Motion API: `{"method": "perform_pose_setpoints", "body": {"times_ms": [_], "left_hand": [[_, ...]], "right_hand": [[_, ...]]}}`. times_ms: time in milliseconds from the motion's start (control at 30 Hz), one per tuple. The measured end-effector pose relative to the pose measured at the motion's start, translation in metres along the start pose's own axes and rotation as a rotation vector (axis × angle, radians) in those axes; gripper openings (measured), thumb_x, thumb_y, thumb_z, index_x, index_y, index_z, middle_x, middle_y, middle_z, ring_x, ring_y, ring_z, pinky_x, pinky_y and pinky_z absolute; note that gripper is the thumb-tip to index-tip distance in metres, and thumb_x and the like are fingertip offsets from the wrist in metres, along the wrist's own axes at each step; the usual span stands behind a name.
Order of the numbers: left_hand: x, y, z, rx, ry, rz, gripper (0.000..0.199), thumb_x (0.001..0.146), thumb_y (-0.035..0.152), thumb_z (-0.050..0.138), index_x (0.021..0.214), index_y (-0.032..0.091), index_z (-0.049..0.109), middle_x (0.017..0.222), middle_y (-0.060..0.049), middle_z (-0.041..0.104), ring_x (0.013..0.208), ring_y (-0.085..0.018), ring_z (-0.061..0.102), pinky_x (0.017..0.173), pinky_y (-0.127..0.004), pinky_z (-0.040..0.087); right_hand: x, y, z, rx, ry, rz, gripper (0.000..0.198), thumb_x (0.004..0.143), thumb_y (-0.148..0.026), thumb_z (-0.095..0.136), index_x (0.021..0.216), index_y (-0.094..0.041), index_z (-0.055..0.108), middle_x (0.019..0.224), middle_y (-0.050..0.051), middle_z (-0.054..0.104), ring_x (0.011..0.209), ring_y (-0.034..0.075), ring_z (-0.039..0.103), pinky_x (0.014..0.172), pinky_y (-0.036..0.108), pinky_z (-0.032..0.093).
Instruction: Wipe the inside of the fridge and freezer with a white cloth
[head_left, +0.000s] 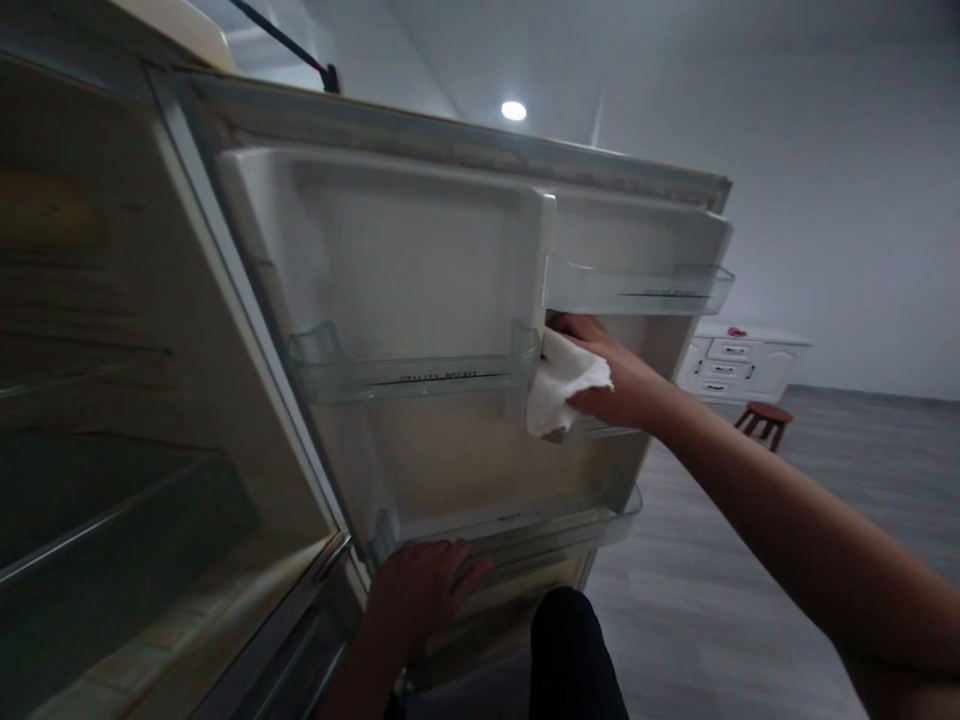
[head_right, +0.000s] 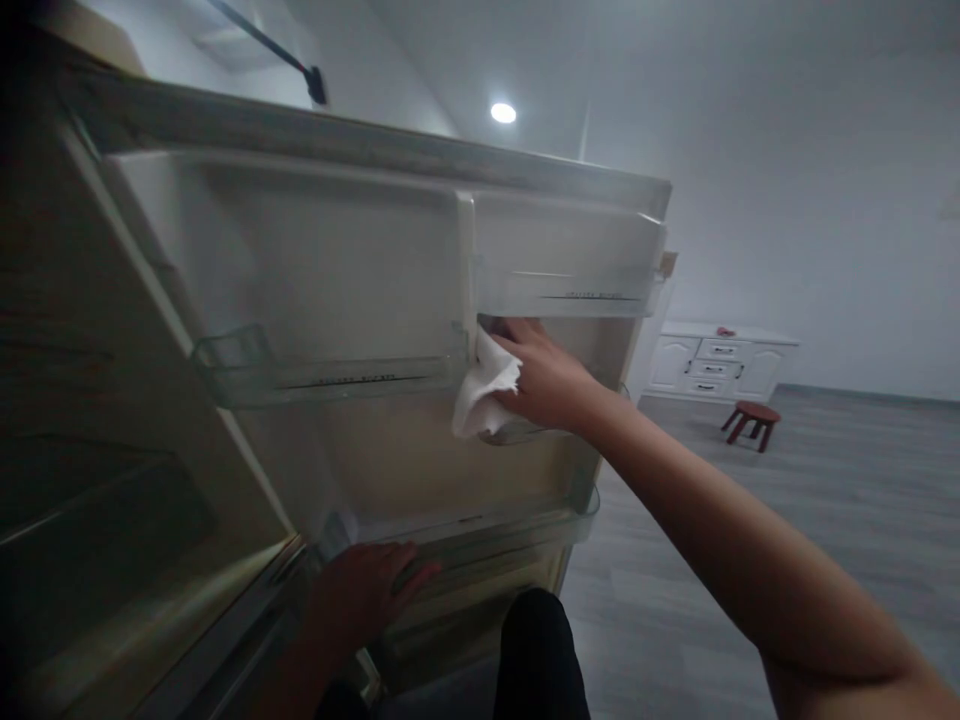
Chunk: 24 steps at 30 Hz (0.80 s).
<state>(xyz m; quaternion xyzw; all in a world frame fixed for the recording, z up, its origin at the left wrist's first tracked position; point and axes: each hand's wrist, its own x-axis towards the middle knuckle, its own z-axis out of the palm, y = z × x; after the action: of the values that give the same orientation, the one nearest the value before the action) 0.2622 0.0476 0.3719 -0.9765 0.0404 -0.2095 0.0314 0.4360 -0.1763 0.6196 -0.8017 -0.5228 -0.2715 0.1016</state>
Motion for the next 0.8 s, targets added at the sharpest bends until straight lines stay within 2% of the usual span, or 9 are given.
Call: {"method": "perform_pose_setpoints", "body": {"times_ms": [167,267,367,433,567,733,800], "left_hand": [[-0.002,-0.001,0.001,-0.016,0.04,0.023,0.042,0.1,0.054,0.042,0.092,0.024,0.07,0.082,-0.003,0.076,0.074,-0.021,0.071,0.07,-0.033,0.047],[-0.004,-0.002,-0.004,-0.057,-0.02,0.014,0.042,0.1,0.054,0.043,0.089,0.024,0.07,0.08,-0.004,0.075,0.075,-0.022,0.071,0.071,-0.034,0.047],[-0.004,-0.001,-0.011,-0.085,-0.076,0.002,0.043,0.1,0.054,0.042,0.089,0.024,0.071,0.082,-0.005,0.075,0.077,-0.023,0.072,0.073,-0.035,0.048],[-0.003,-0.001,-0.014,-0.092,-0.095,-0.013,0.044,0.1,0.055,0.041,0.09,0.023,0.071,0.083,-0.005,0.076,0.079,-0.024,0.072,0.074,-0.036,0.048],[-0.002,-0.001,-0.016,-0.093,-0.118,-0.037,0.045,0.099,0.057,0.041,0.09,0.024,0.07,0.083,-0.005,0.076,0.081,-0.025,0.072,0.075,-0.036,0.049],[0.002,0.003,-0.011,-0.043,-0.112,-0.047,0.052,0.1,0.06,0.034,0.093,0.023,0.07,0.085,-0.007,0.076,0.08,-0.027,0.073,0.073,-0.037,0.049],[0.007,0.007,-0.01,-0.019,-0.102,-0.063,0.054,0.1,0.059,0.031,0.093,0.022,0.07,0.085,-0.008,0.076,0.081,-0.028,0.073,0.072,-0.038,0.049]], "right_hand": [[-0.009,0.008,-0.007,-0.349,-0.072,0.043,0.038,0.086,-0.027,0.062,0.123,-0.021,0.062,0.129,0.014,0.056,0.115,0.033,0.053,0.09,0.044,0.047],[-0.026,0.018,-0.012,-0.594,-0.025,0.173,0.03,0.089,-0.024,0.055,0.116,-0.014,0.063,0.118,0.019,0.06,0.106,0.037,0.056,0.081,0.046,0.047],[-0.034,0.025,-0.014,-0.706,0.002,0.234,0.024,0.087,-0.022,0.057,0.107,-0.01,0.064,0.112,0.022,0.063,0.102,0.038,0.058,0.081,0.048,0.046],[-0.029,0.026,-0.014,-0.65,-0.039,0.273,0.029,0.084,-0.026,0.062,0.109,-0.011,0.064,0.112,0.023,0.063,0.101,0.037,0.059,0.079,0.044,0.046],[-0.008,0.013,-0.012,-0.323,-0.116,0.372,0.033,0.089,-0.039,0.061,0.109,-0.013,0.065,0.109,0.019,0.065,0.096,0.032,0.062,0.079,0.038,0.047],[0.006,-0.009,0.001,0.09,-0.219,0.117,0.019,0.091,-0.018,0.048,0.1,-0.015,0.065,0.108,0.012,0.065,0.1,0.021,0.06,0.087,0.028,0.044],[0.005,-0.005,0.009,0.159,-0.224,0.117,0.018,0.09,-0.016,0.046,0.092,-0.014,0.064,0.101,0.01,0.067,0.093,0.018,0.059,0.083,0.025,0.043]]}}
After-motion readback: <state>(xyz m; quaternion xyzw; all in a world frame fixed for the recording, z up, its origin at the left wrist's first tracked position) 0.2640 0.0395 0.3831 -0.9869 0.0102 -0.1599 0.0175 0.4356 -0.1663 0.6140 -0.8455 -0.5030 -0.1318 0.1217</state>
